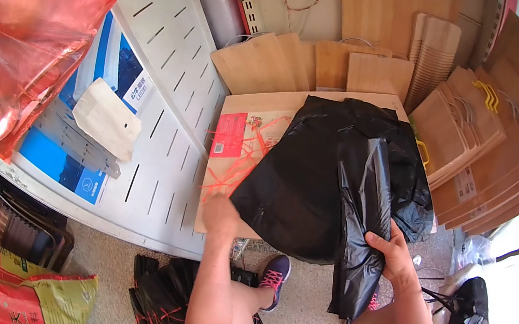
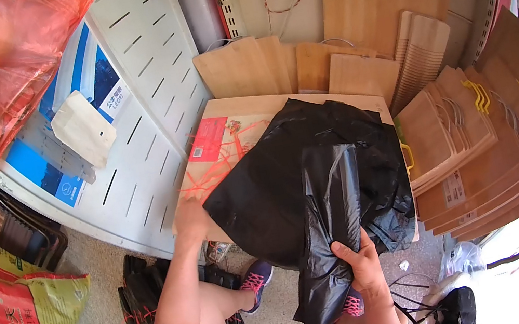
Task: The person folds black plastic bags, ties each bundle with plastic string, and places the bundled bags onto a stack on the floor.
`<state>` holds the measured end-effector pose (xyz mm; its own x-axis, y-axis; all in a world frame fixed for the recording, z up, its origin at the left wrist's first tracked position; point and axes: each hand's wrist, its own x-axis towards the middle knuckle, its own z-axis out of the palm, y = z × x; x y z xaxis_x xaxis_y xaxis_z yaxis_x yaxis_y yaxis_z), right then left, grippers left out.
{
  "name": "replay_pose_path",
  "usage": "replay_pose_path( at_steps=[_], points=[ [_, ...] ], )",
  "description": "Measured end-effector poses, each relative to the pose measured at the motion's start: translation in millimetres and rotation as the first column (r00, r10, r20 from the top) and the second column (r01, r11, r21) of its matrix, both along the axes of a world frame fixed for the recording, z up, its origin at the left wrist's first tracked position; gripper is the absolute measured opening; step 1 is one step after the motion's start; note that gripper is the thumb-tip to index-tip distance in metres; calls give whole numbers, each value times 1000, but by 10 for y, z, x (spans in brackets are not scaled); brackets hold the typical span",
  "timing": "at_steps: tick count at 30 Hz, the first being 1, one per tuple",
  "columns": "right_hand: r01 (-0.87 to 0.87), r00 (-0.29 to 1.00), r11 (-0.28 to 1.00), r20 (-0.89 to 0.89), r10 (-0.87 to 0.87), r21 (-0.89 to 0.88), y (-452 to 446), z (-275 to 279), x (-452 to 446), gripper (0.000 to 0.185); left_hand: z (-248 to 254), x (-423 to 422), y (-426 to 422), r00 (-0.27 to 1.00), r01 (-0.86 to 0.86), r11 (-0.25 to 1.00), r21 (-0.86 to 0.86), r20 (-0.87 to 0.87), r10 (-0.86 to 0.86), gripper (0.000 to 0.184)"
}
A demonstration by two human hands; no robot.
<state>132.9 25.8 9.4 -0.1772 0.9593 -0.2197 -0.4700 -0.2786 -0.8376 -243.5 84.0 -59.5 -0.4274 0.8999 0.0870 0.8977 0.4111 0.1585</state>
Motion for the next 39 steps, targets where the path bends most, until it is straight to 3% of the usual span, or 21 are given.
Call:
replay_pose_path(
  at_steps=[3,7,9,10,12,13,14,15,16,17,18,21,24,25,27,28,30,34,38,39],
  points=[
    [3,1000,1000,-11,-3,-6,8,62,1,47,33,-103,-119,993,-59,994,-95,92,68,23],
    [-10,1000,1000,-5,10,-1,29,18,3,48,91,-86,-67,998,21,984,-175,63,-10,24],
    [-5,1000,1000,-4,5,-6,37,4,5,49,213,69,-11,992,-128,987,100,31,125,21],
    [1,1000,1000,-2,-1,-11,43,2,12,49,308,130,21,992,-123,987,103,31,121,21],
    [23,1000,1000,-16,-23,-8,62,17,14,48,486,274,63,999,48,858,512,-43,-30,12],
    [36,999,999,-29,-37,-11,64,20,13,48,529,409,68,998,52,858,510,-42,-36,12],
    [41,999,999,-27,-41,-14,70,18,17,48,554,589,80,911,-9,764,645,321,-260,10],
    [59,994,998,-87,-61,-28,75,11,23,47,555,768,91,649,-138,674,725,581,-492,8],
    [73,986,996,-145,-78,-42,78,-1,30,47,519,940,82,405,-182,693,698,695,-594,8],
    [90,977,995,-193,-95,-37,76,-26,48,47,632,1120,-9,321,-119,780,615,767,-555,7],
    [94,972,995,-212,-97,-27,77,-7,72,49,685,1309,-84,241,-61,799,598,786,-570,6],
    [142,952,989,-279,-125,42,77,-50,174,52,689,1710,-225,193,234,728,644,703,-684,9],
    [59,916,990,-402,-2,131,76,-77,299,56,620,1819,-297,77,614,615,494,738,-670,13],
    [61,917,990,-399,-4,130,69,-78,308,56,594,1838,-329,74,614,615,495,739,-669,13],
    [79,960,992,-274,-50,96,72,-56,300,56,558,1867,-369,341,711,646,278,668,-662,15],
    [78,976,995,-208,-63,62,68,-4,262,55,509,1857,-357,336,713,644,277,671,-661,15],
    [58,997,998,-58,-58,6,117,73,121,53,399,1792,-309,664,553,813,180,494,-561,13],
    [-95,994,987,49,102,-127,244,-94,-16,61,413,1538,-202,801,473,878,68,381,-461,12],
    [-138,986,990,87,141,-31,327,-273,-184,77,457,1410,-172,849,437,898,42,310,-428,15],
    [-92,973,996,213,88,8,341,-328,-215,81,464,1402,-175,843,448,893,35,315,-435,14]
  ],
)
